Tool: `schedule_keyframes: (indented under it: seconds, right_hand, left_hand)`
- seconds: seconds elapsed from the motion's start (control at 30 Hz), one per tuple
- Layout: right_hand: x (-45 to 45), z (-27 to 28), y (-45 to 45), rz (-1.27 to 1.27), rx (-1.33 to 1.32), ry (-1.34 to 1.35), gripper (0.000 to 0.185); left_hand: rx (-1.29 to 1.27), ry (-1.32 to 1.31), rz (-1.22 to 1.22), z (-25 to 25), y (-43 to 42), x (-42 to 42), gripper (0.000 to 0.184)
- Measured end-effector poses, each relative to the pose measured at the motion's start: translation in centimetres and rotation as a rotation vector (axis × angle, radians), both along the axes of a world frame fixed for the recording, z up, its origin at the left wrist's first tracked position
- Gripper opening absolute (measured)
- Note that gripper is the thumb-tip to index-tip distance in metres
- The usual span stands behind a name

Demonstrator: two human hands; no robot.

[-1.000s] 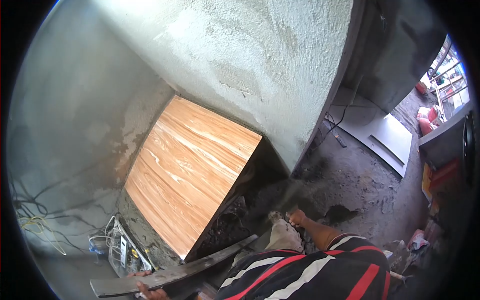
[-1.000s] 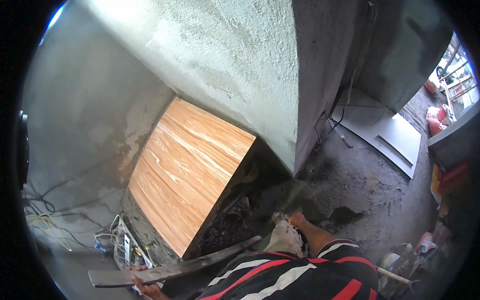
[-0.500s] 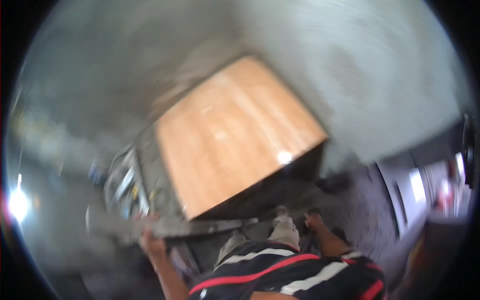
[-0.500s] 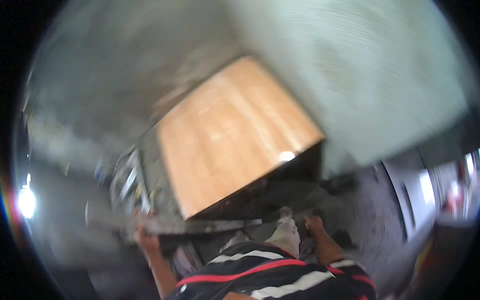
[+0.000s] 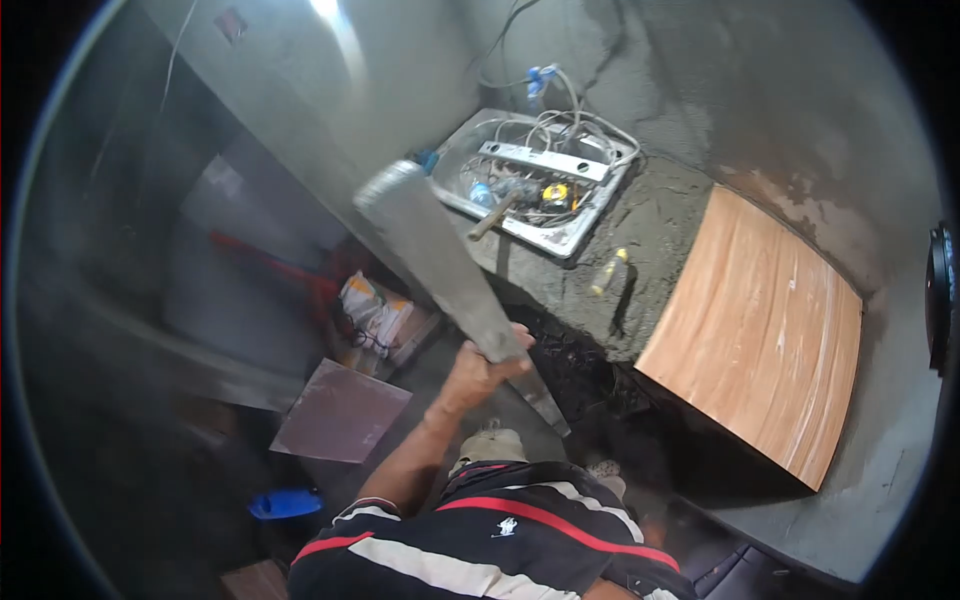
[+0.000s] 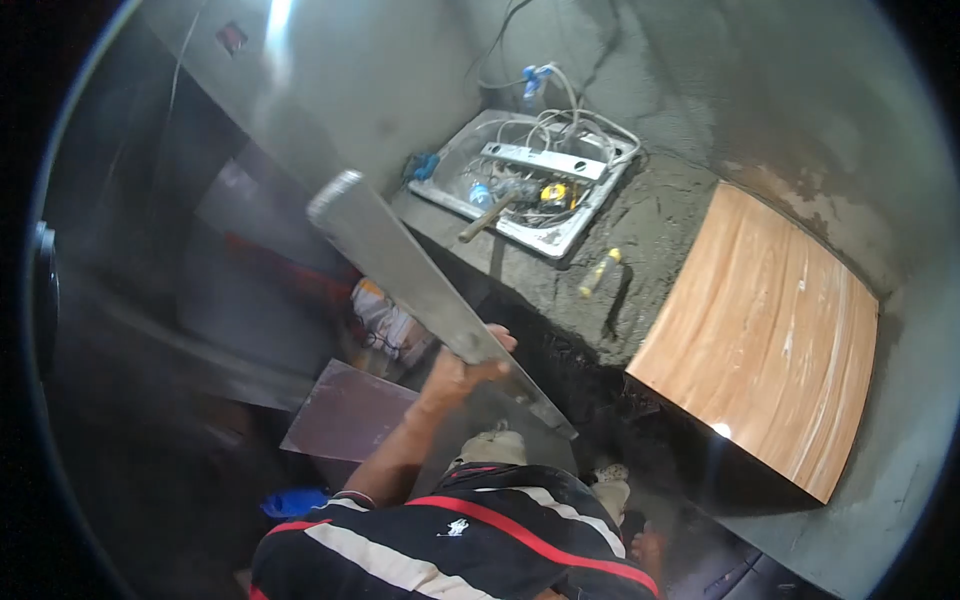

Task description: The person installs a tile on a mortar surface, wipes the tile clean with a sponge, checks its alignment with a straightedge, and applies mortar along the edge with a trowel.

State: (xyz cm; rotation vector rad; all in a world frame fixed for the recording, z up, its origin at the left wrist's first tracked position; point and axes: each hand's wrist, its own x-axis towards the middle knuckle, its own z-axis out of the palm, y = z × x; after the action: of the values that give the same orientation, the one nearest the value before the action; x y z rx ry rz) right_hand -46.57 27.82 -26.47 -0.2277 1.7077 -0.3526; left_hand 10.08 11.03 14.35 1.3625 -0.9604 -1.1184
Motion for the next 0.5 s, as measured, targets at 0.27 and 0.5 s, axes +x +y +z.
schedule_keyframes:
  seconds: [0.27, 0.5]
  right_hand:
    - [18.0, 5.7, -6.4, 0.645, -0.248, 0.231, 0.033]
    - [35.5, 15.9, -10.2, 0.727, -0.334, 0.313, 0.032]
  left_hand:
    - [-0.171, 0.124, 0.322, 0.3, 2.0, 25.1, 0.05]
    - [-0.242, 0.113, 0.309, -1.6, -4.6, 38.0, 0.045]
